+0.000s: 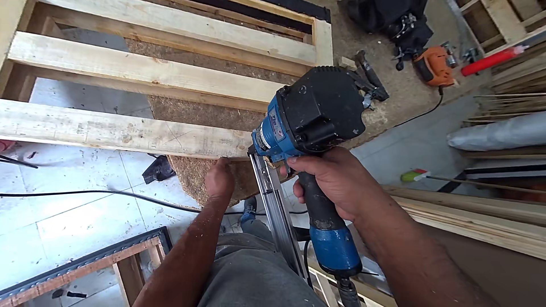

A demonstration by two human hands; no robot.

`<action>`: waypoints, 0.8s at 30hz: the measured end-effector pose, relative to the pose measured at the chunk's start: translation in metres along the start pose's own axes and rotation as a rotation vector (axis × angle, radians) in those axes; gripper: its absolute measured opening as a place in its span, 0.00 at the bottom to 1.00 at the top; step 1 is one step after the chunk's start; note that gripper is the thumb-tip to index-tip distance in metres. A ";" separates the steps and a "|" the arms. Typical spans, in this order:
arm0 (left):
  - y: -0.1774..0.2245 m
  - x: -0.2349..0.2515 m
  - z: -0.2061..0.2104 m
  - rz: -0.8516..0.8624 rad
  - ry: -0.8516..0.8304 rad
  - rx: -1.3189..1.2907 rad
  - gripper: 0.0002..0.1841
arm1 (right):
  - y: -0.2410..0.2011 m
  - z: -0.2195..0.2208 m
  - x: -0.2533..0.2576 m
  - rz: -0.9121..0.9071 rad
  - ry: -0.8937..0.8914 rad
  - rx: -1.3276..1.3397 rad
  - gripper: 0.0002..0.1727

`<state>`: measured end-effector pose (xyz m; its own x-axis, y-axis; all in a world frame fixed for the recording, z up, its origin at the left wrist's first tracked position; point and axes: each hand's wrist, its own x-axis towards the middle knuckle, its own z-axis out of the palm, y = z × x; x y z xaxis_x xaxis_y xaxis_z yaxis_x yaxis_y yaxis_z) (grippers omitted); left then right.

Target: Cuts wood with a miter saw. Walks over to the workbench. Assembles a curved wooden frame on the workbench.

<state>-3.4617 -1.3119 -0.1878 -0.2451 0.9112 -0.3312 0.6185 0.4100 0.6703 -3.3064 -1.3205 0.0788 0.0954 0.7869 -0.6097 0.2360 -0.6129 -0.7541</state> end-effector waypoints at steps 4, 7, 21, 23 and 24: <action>0.002 -0.002 -0.003 0.015 0.001 -0.009 0.14 | -0.001 0.000 0.001 -0.003 0.004 -0.015 0.08; 0.002 -0.001 -0.002 0.015 0.004 -0.002 0.14 | -0.003 0.001 0.002 0.004 0.003 -0.019 0.08; 0.002 -0.001 -0.002 0.017 0.013 0.008 0.11 | -0.006 0.006 -0.002 -0.041 -0.025 -0.043 0.08; 0.002 -0.002 -0.003 0.026 0.013 0.003 0.12 | -0.008 0.009 -0.001 -0.039 -0.038 -0.042 0.08; 0.001 -0.002 -0.003 0.034 0.015 -0.002 0.12 | -0.009 0.011 -0.001 -0.035 -0.043 -0.042 0.08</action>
<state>-3.4626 -1.3133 -0.1849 -0.2351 0.9250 -0.2985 0.6255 0.3791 0.6820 -3.3188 -1.3163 0.0833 0.0449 0.8032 -0.5940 0.2785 -0.5811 -0.7647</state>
